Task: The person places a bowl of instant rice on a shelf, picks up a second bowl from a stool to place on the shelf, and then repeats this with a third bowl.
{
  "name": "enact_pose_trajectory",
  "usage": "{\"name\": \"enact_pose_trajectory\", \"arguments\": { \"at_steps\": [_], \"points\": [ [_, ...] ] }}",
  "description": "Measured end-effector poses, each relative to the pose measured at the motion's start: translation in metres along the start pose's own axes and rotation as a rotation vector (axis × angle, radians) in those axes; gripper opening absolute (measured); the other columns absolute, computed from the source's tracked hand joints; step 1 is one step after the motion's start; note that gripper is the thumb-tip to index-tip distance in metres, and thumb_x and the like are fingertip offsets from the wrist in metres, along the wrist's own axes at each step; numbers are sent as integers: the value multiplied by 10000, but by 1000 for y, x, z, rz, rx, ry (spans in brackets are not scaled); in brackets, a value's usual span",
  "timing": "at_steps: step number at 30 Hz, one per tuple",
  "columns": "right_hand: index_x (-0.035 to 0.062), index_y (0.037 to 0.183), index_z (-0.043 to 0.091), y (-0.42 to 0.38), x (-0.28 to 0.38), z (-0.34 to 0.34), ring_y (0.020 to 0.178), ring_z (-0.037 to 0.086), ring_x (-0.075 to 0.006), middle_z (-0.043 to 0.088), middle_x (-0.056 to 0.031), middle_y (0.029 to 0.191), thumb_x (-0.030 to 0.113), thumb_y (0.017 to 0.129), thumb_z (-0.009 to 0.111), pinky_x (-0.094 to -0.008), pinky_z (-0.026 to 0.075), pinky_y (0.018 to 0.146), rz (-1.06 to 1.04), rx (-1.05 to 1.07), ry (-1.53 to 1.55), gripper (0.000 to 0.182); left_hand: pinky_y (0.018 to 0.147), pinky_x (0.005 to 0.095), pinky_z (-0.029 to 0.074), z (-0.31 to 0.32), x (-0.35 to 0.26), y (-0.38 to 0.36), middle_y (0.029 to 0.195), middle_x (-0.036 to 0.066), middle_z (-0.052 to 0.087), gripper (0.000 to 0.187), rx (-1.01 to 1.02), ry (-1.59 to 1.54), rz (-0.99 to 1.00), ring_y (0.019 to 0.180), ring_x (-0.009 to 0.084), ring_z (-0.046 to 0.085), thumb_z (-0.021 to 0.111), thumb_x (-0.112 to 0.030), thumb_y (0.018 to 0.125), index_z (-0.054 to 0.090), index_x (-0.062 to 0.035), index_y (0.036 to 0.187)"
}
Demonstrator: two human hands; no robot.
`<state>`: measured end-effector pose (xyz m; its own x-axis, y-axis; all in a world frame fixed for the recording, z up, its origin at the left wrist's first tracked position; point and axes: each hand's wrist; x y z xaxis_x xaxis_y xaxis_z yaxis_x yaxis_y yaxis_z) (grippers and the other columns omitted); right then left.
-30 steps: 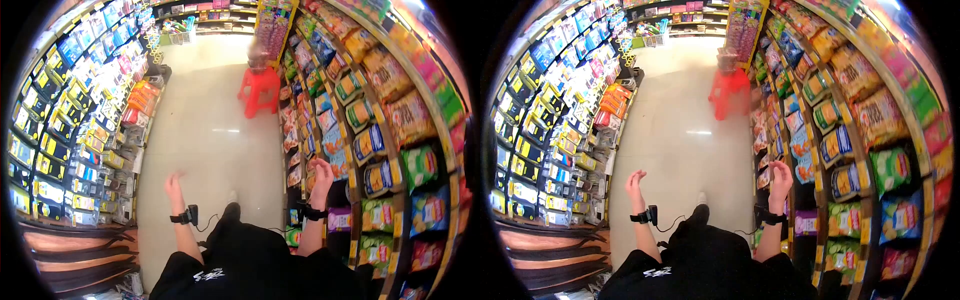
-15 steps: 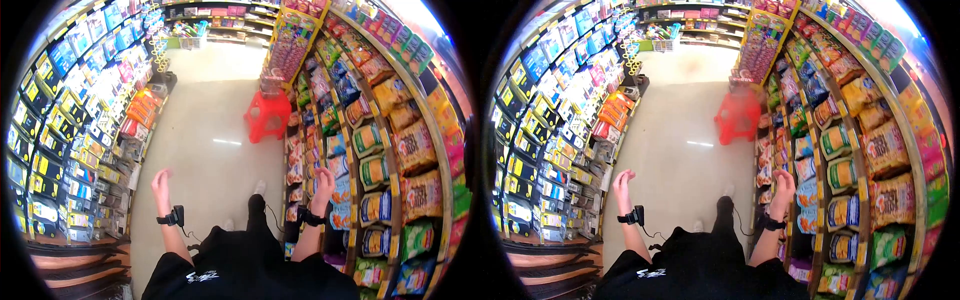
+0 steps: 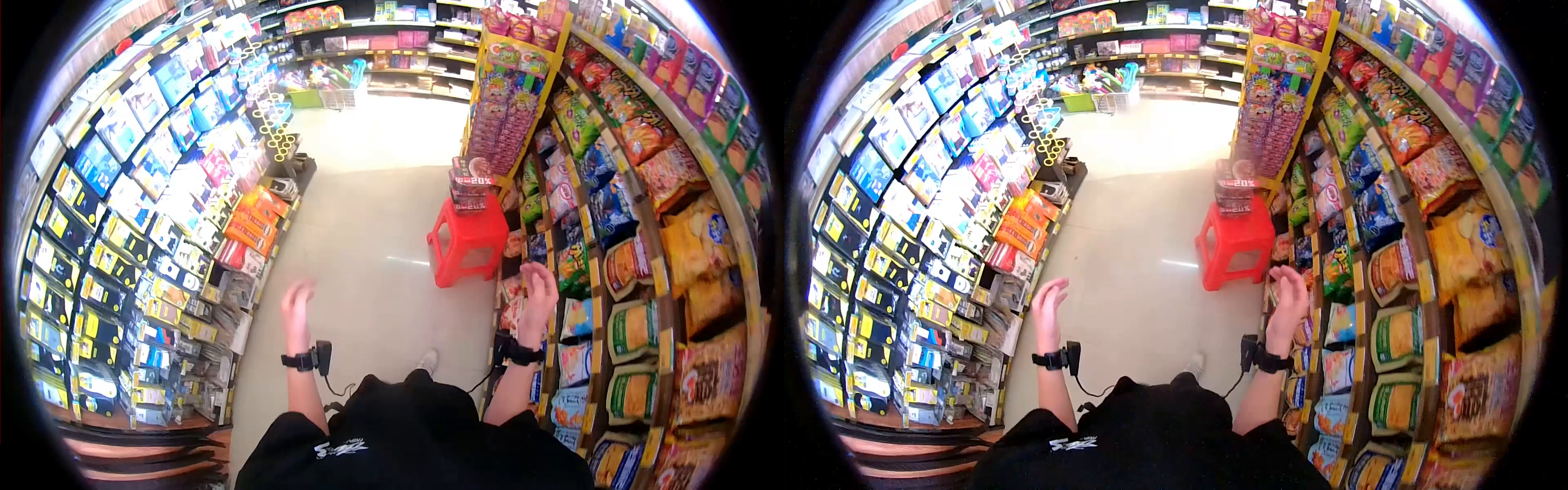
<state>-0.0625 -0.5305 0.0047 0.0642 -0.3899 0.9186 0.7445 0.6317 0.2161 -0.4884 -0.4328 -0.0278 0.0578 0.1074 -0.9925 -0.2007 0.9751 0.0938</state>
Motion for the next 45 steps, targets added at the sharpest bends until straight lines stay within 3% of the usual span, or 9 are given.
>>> {"name": "enact_pose_trajectory", "arguments": {
  "at_steps": [13,19,26,28,31,34,37,42,45],
  "points": [
    [-44,1046,593,190,-76,9,964,605,-193,635,-112,1013,68,919,512,-299,454,903,138,-14,-67,188,905,349,459,199,26,160,1100,94,645,284,189,-1,-76,1038,204,599,514,-162,884,629,-18,1100],
    [-20,1082,602,290,-159,25,986,615,-187,648,-97,1025,118,920,535,-284,458,902,157,31,-263,223,910,356,453,297,91,279,1128,121,623,302,351,-60,-89,1066,224,582,502,-191,904,609,12,1100],
    [-39,1075,608,422,-289,81,970,604,-166,653,-103,1019,97,891,573,-276,464,863,355,126,-530,230,1002,346,378,435,201,399,1306,150,512,473,593,26,-365,1225,229,470,512,-232,905,457,21,1301],
    [-36,1109,600,454,-324,98,997,595,-173,645,-105,1055,127,879,595,-280,453,879,419,134,-613,283,1038,347,340,471,227,413,1367,165,452,549,653,186,-400,1277,237,418,514,-251,910,380,24,1366],
    [-42,1177,562,502,-369,109,1073,568,-188,621,-120,1133,170,867,614,-290,429,927,485,192,-836,379,1074,359,290,512,195,427,1416,180,391,600,738,-47,-500,1317,247,367,507,-281,919,324,28,1400],
    [-57,1135,576,528,-447,79,975,603,-236,634,-184,1070,298,830,603,-314,458,841,384,90,-942,468,1086,353,261,547,245,438,1433,157,381,590,683,-74,-671,1324,242,356,478,-318,932,338,11,1401],
    [-53,1129,582,544,-410,127,960,596,-208,632,-160,1066,297,829,600,-307,458,825,708,107,-838,461,1075,349,263,570,249,451,1427,119,394,596,643,-117,-906,1318,225,361,448,-370,936,354,-10,1401],
    [-32,1036,619,534,-439,125,854,600,-147,653,-85,933,283,899,564,-277,466,767,738,33,-653,348,1026,348,305,583,288,447,1293,65,514,554,778,-173,-1022,1220,187,436,434,-408,932,431,-36,1342],
    [-42,1153,587,534,-439,121,869,586,-124,654,-39,952,246,911,569,-231,445,795,930,4,-588,377,997,329,334,586,332,424,1201,51,566,488,740,-114,-1031,1159,168,471,441,-374,936,470,-44,1293]
  ]
}}
Point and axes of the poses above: each hand's wrist, its own y-axis towards the middle knuckle, its own z-axis out of the palm, x = y × z
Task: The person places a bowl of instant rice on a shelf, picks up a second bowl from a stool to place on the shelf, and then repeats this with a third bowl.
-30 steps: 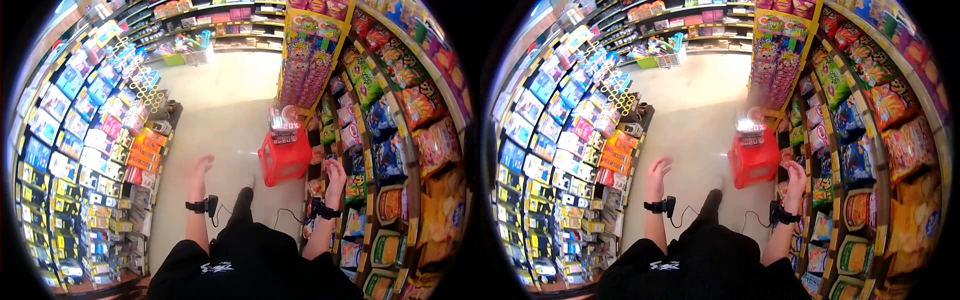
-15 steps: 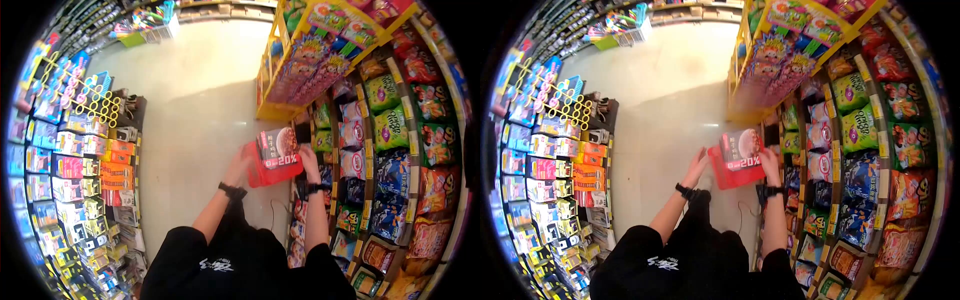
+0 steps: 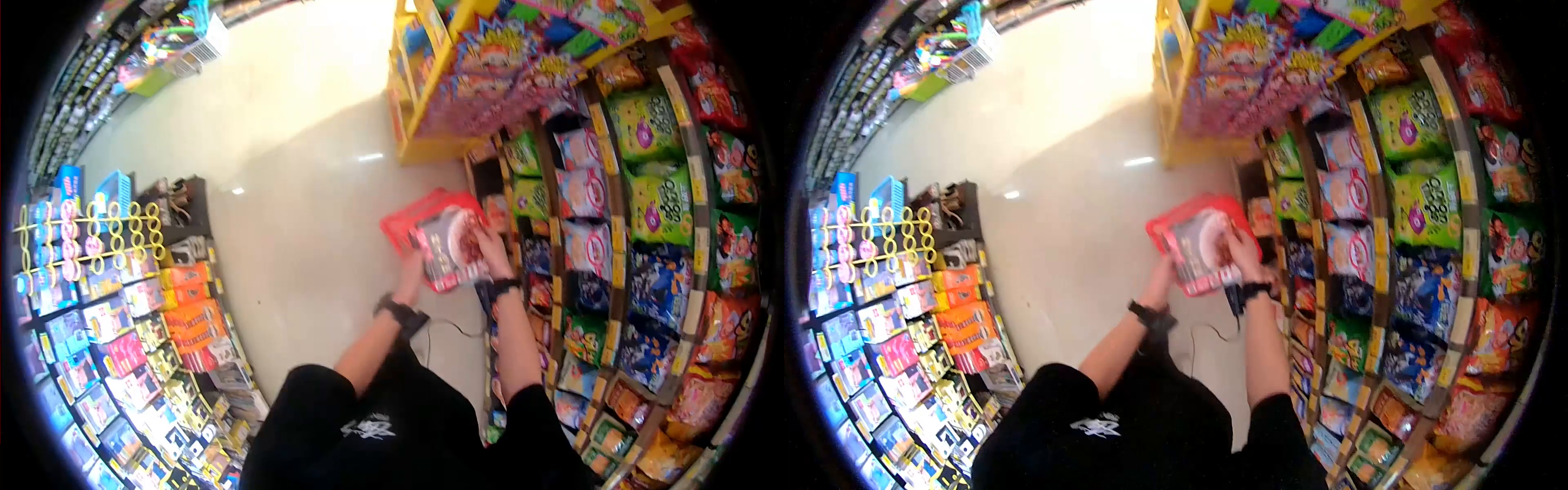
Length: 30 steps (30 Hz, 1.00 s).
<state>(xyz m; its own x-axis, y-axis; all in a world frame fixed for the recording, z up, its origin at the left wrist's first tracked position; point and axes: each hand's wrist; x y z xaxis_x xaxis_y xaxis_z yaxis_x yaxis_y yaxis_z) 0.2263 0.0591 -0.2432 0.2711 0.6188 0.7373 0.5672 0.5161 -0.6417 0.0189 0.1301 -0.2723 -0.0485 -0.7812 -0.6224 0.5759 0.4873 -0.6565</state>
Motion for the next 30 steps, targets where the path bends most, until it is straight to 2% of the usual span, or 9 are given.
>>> {"name": "enact_pose_trajectory", "arguments": {
  "at_steps": [2,5,6,16,17,24,26,27,30],
  "points": [
    [-47,1129,602,17,-32,-1,826,586,-109,652,-31,920,258,911,581,-221,447,758,-113,-79,95,375,910,294,398,10,-7,-4,1153,72,570,359,-41,-101,37,1023,161,531,461,-254,931,526,-8,1184],
    [-56,1090,620,-20,-6,-12,856,585,-99,655,-36,928,252,909,590,-220,444,765,-99,-141,-59,358,950,300,379,28,-34,-27,1206,79,548,423,25,-66,97,1089,168,507,482,-230,924,457,-5,1281],
    [-14,1117,623,-31,-3,-13,879,616,-147,681,-114,924,384,887,589,-268,460,801,-180,-171,-82,461,955,299,378,32,-42,-27,1203,77,548,432,38,-48,152,1093,169,505,486,-224,922,447,-7,1293],
    [-44,1367,402,-216,-15,-35,1191,476,-151,498,-117,1333,204,946,537,-267,353,992,-311,-385,612,507,917,262,417,108,-82,-161,1178,79,559,436,88,293,355,1045,132,525,528,-171,905,464,-13,1306],
    [-46,1370,395,-240,-25,-40,1200,471,-157,489,-117,1344,210,945,540,-270,345,1001,-353,-445,652,517,918,253,419,117,-74,-177,1191,74,569,440,126,294,468,1059,116,527,527,-127,902,465,0,1319],
    [-40,1409,328,-438,-105,-71,1246,436,-182,442,-104,1382,201,954,509,-324,299,1058,-596,-644,943,545,1031,264,323,145,4,-294,1363,84,460,506,779,408,480,1232,139,422,515,-47,884,408,14,1374],
    [-44,1419,301,-496,-141,-67,1277,408,-192,413,-111,1410,197,956,504,-322,275,1075,-613,-714,949,560,1043,279,318,141,33,-327,1361,99,469,540,877,452,390,1252,152,417,504,-62,877,377,3,1398],
    [-44,1414,306,-517,-163,-66,1306,379,-201,393,-116,1420,195,956,495,-343,264,1091,-801,-716,855,550,1033,286,339,133,47,-347,1364,96,464,559,834,440,208,1247,160,427,487,-60,877,347,-8,1416],
    [-63,1420,277,-597,-218,-50,1377,267,-213,306,-141,1483,145,935,511,-317,197,1113,-768,-902,802,578,982,298,413,135,88,-430,1382,88,436,615,1074,326,36,1212,186,475,427,-42,874,251,-49,1463]
  ]
}}
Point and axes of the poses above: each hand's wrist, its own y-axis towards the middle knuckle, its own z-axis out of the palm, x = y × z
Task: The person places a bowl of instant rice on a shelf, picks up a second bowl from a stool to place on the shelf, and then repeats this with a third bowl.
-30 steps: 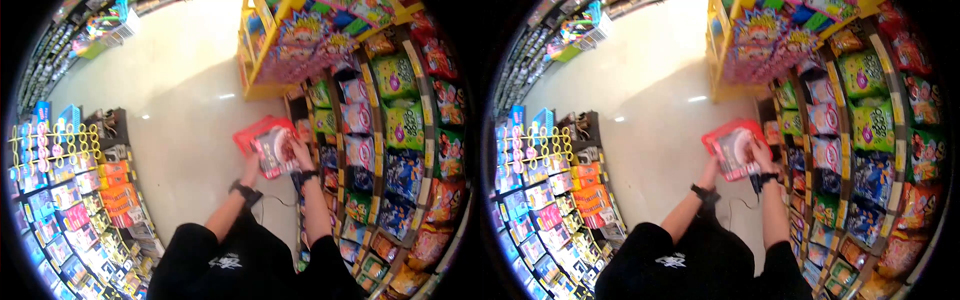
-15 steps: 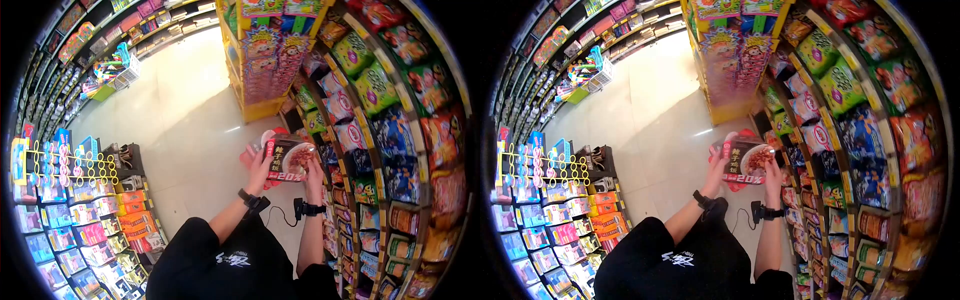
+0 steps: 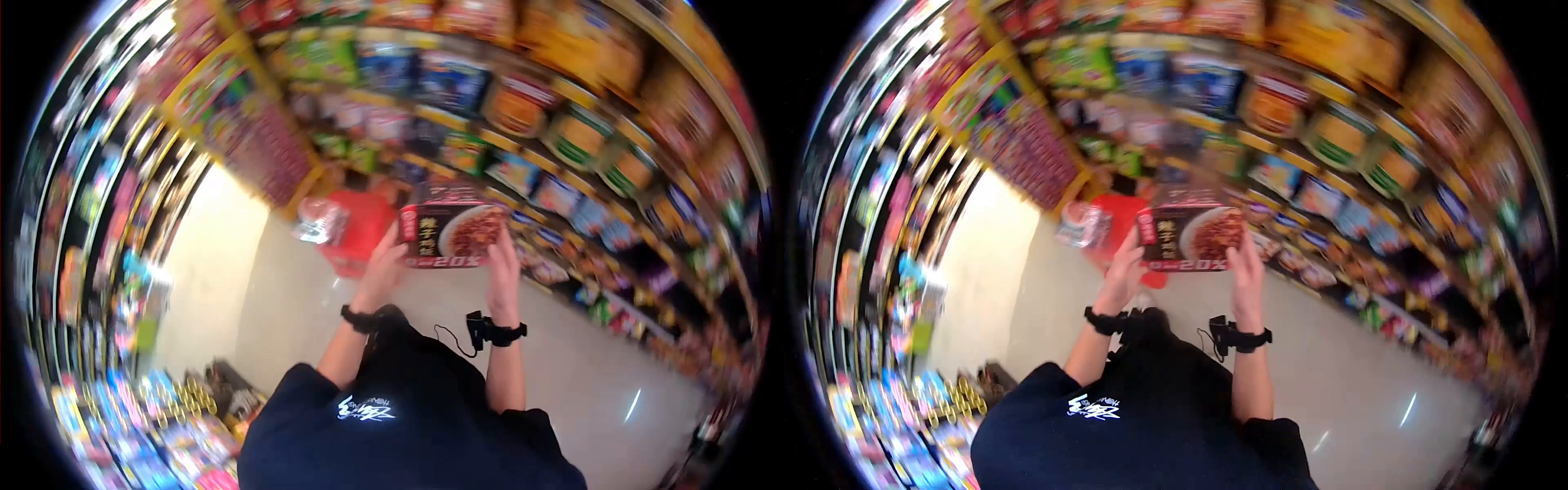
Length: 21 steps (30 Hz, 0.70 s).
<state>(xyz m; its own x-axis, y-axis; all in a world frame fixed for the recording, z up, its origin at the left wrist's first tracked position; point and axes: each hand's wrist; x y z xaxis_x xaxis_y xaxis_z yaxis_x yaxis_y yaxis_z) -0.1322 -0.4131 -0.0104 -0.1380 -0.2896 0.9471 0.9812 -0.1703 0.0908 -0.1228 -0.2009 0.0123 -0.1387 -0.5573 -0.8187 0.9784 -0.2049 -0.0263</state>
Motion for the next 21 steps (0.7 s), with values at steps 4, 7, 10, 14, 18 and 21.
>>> {"name": "enact_pose_trajectory", "arguments": {
  "at_steps": [4,7,10,14,18,21],
  "points": [
    [-74,1417,274,-37,37,-74,1388,241,-213,284,-149,1491,103,912,518,-320,178,1119,-46,-110,120,588,976,333,435,69,39,-7,1438,97,355,666,183,4,-77,1246,203,444,429,-23,847,204,-51,1473],
    [-84,1418,258,-67,59,-131,1387,244,-215,284,-157,1489,77,901,510,-321,177,1119,-143,-215,141,596,1040,335,360,120,82,-4,1453,103,329,675,317,133,-28,1300,213,381,438,-32,837,201,-27,1468],
    [-98,1413,252,-89,74,-173,1387,244,-219,283,-163,1487,71,898,509,-323,177,1120,-239,-306,162,600,1104,335,236,156,118,13,1467,108,310,681,459,259,-40,1355,217,293,454,-51,832,198,3,1461],
    [-109,1417,221,-127,104,-231,1386,245,-225,277,-173,1485,47,889,507,-334,176,1124,-301,-465,103,620,1126,333,159,216,173,20,1486,115,287,705,603,273,-92,1382,221,242,494,-103,826,202,16,1457],
    [-78,1431,219,-135,124,-294,1402,215,-249,257,-175,1496,32,868,494,-363,153,1139,-324,-534,21,635,1126,341,162,287,211,33,1485,120,290,713,715,257,-135,1382,223,244,519,-143,827,218,18,1453],
    [-78,1433,209,-138,142,-345,1391,238,-257,267,-174,1490,15,865,496,-367,167,1136,-307,-617,5,643,1120,346,183,331,256,48,1466,127,327,689,719,210,-169,1365,221,282,540,-167,832,267,38,1431]
  ]
}}
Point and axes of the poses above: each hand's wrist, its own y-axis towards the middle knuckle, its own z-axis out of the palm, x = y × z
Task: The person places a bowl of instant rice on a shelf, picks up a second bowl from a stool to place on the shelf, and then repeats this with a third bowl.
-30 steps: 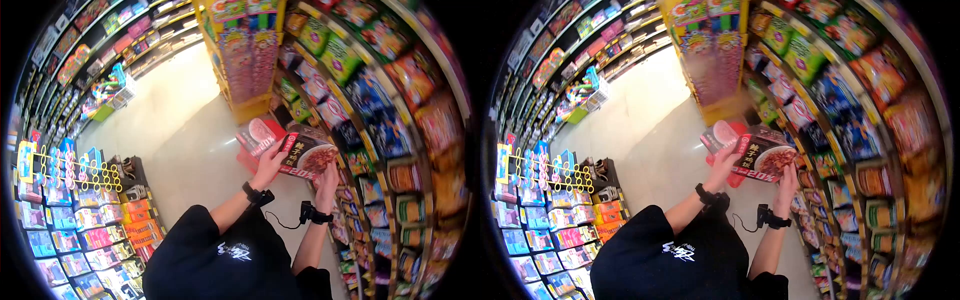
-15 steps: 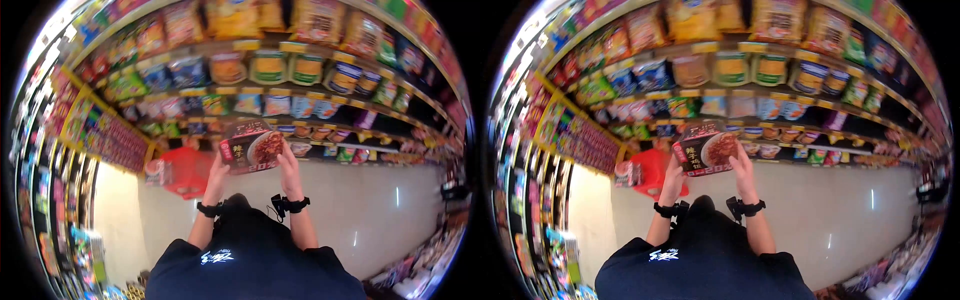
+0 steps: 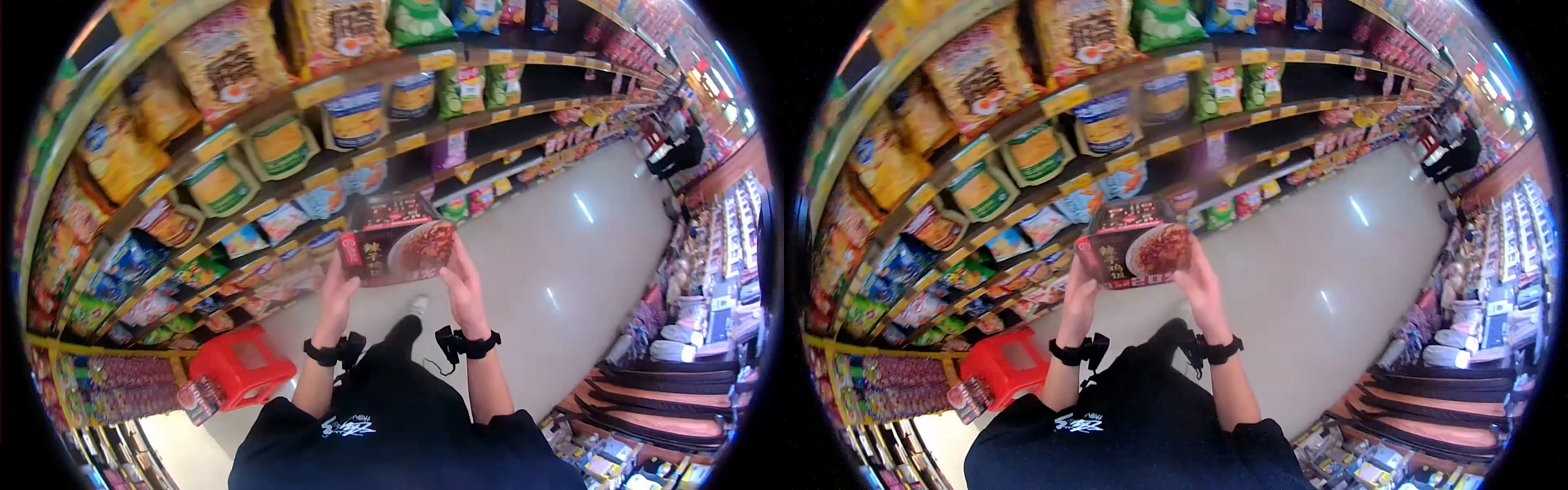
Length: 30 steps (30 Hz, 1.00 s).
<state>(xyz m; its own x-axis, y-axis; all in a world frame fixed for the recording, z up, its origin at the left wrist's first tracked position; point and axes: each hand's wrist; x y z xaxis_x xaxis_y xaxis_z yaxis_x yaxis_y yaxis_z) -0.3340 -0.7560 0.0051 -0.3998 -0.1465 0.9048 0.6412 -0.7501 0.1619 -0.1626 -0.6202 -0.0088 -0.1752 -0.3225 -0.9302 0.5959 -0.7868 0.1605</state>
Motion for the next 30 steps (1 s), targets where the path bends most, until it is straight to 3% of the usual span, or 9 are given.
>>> {"name": "enact_pose_trajectory", "arguments": {
  "at_steps": [3,8,11,12,15,19,20,23,30],
  "points": [
    [-79,1429,222,53,-7,-36,1368,283,-253,297,-162,1478,11,881,497,-368,200,1126,-65,-68,8,620,1111,346,206,11,33,52,1430,131,381,674,53,-16,-96,1341,217,324,547,-189,838,297,46,1419],
    [-79,1414,269,116,8,-98,1363,296,-261,320,-162,1466,7,894,450,-386,204,1128,-87,-141,23,557,994,275,368,42,64,132,1313,112,513,483,86,-42,-111,1168,173,503,478,-28,862,430,82,1331],
    [-97,1417,225,143,22,-118,1381,257,-284,291,-186,1473,101,883,456,-402,160,1146,-57,-209,-42,615,986,273,374,43,93,154,1301,111,528,460,81,-45,-259,1142,162,514,478,-43,873,453,77,1317],
    [-104,1414,224,151,30,-122,1383,254,-287,297,-189,1468,96,879,458,-403,160,1145,-48,-226,-33,618,964,267,389,62,81,166,1273,106,554,444,73,-169,-341,1106,153,531,486,-57,882,473,63,1309],
    [-99,1399,281,166,40,-160,1396,233,-270,268,-195,1488,-30,890,420,-385,177,1139,-74,-236,77,532,957,265,391,94,92,198,1261,96,565,459,116,-102,-392,1098,147,533,508,-87,888,463,47,1325],
    [-103,1399,276,194,43,-219,1401,222,-272,264,-199,1488,-23,885,433,-386,179,1138,-49,-287,130,544,943,275,403,149,106,234,1252,85,570,500,147,62,-333,1078,141,548,558,-108,876,446,43,1339],
    [-104,1399,277,204,48,-237,1397,230,-270,270,-199,1485,-16,885,441,-384,180,1137,-66,-267,114,547,931,269,413,166,118,242,1229,73,579,462,126,62,-212,1065,138,556,575,-124,888,484,45,1309],
    [-108,1397,278,228,63,-287,1385,256,-265,289,-200,1475,5,884,464,-378,184,1134,-110,-238,95,557,936,306,421,204,153,259,1242,75,565,337,77,-4,-289,1078,149,553,521,-77,925,533,34,1243],
    [-96,1403,282,286,131,-400,1356,311,-249,328,-180,1460,-44,869,455,-354,231,1112,-152,-121,52,563,923,332,459,324,178,330,1207,77,590,311,138,-9,-179,1050,170,581,433,-77,969,521,28,1248]
  ]
}}
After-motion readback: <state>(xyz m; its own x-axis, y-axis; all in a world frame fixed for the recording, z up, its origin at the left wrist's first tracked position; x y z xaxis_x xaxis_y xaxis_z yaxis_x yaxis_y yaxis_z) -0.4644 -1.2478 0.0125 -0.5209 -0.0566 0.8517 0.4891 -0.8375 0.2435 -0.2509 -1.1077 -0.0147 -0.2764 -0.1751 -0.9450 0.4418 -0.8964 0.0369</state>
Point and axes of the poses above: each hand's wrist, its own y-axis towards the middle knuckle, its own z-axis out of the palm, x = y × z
